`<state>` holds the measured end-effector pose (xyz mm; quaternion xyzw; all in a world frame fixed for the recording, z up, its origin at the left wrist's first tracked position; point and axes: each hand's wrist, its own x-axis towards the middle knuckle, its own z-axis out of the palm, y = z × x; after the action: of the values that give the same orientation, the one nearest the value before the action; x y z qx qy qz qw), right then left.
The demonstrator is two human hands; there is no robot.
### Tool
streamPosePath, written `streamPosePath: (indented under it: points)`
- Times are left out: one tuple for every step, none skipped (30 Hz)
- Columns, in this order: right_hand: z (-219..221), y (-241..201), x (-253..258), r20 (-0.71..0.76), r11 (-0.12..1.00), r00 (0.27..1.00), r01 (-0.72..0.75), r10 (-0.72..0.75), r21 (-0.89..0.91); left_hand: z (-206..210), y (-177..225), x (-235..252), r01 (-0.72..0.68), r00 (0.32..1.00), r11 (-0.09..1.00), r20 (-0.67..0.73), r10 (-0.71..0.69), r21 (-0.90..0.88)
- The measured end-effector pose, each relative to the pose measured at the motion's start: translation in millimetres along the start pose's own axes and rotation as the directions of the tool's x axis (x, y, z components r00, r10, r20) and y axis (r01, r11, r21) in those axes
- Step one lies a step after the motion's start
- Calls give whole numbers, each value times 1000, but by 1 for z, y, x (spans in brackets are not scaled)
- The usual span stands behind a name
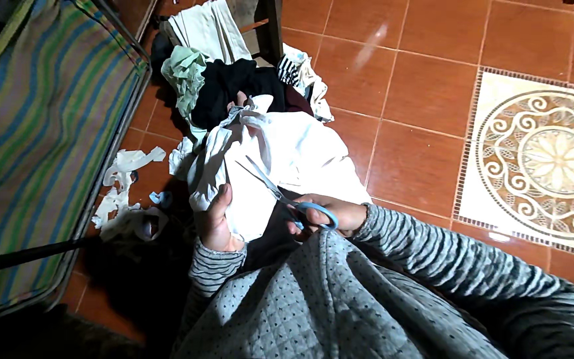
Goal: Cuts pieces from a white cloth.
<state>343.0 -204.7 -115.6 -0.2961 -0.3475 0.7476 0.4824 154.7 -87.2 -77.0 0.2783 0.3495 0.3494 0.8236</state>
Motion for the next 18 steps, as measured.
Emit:
streamPosePath:
  points:
    - [0, 0, 1, -3, 1000, 1000, 1, -1, 3, 0, 0, 0, -4, 1000, 1000, 3, 4, 0]
    - [0, 0, 1, -6, 1000, 1000, 0, 0, 4, 0, 0, 0, -7, 1000, 1000, 5, 7, -6]
    - [1, -1, 2, -10, 1000, 1000, -3, 3, 0, 0, -1, 1, -7, 1000, 1000, 10, 7, -11]
    - [1, -1, 2, -16, 1000, 1000, -5, 5, -11, -2, -1, 1, -9, 1000, 1000, 20, 10, -18]
    - [1, -1, 2, -24, 1000, 1000, -4, 3, -20, -3, -1, 1, -6, 999, 1000, 33, 7, -24]
    - [2, -1, 3, -31, 1000, 1000, 1, -2, -25, -3, -1, 1, -2, 999, 1000, 39, 3, -26]
    - [3, -1, 3, -40, 1000, 999, 5, -6, -25, -2, 0, 1, 0, 999, 1000, 35, 1, -26]
    - [4, -1, 3, -54, 1000, 999, 6, -7, -19, 0, 0, 0, 0, 1000, 1000, 31, 0, -26]
    - [5, 0, 3, -72, 1000, 997, 2, -3, -9, 0, 0, 0, -1, 1000, 1000, 30, 2, -27]
    - [7, 0, 3, -91, 1000, 996, -7, 7, -4, -1, 0, 1, -1, 999, 1000, 37, 2, -29]
    - [8, -1, 3, -108, 1000, 994, -19, 19, 4, -2, 0, 1, 3, 999, 999, 50, -1, -36]
    - [10, -1, 2, -121, 999, 992, -32, 33, 8, -3, 0, 1, 9, 998, 999, 60, -7, -43]
    - [12, -2, 2, -132, 999, 990, -50, 51, 7, -3, 0, 1, 13, 998, 999, 58, -11, -46]
    - [14, -3, 2, -142, 998, 987, -68, 68, 4, -2, 0, 0, 10, 999, 999, 47, -8, -37]
    - [16, -4, 3, -153, 996, 985, -85, 84, -2, -2, 0, 0, 7, 999, 1000, 40, -6, -29]
    - [19, -6, 3, -163, 995, 982, -103, 100, -14, -3, -1, 0, 8, 999, 1000, 38, -7, -23]
    - [22, -7, 4, -175, 993, 978, -119, 115, -12, -4, -3, 1, 10, 999, 1000, 45, -9, -23]
    - [24, -8, 5, -185, 992, 975, -126, 123, -1, -4, -4, 1, 10, 999, 1000, 47, -9, -26]
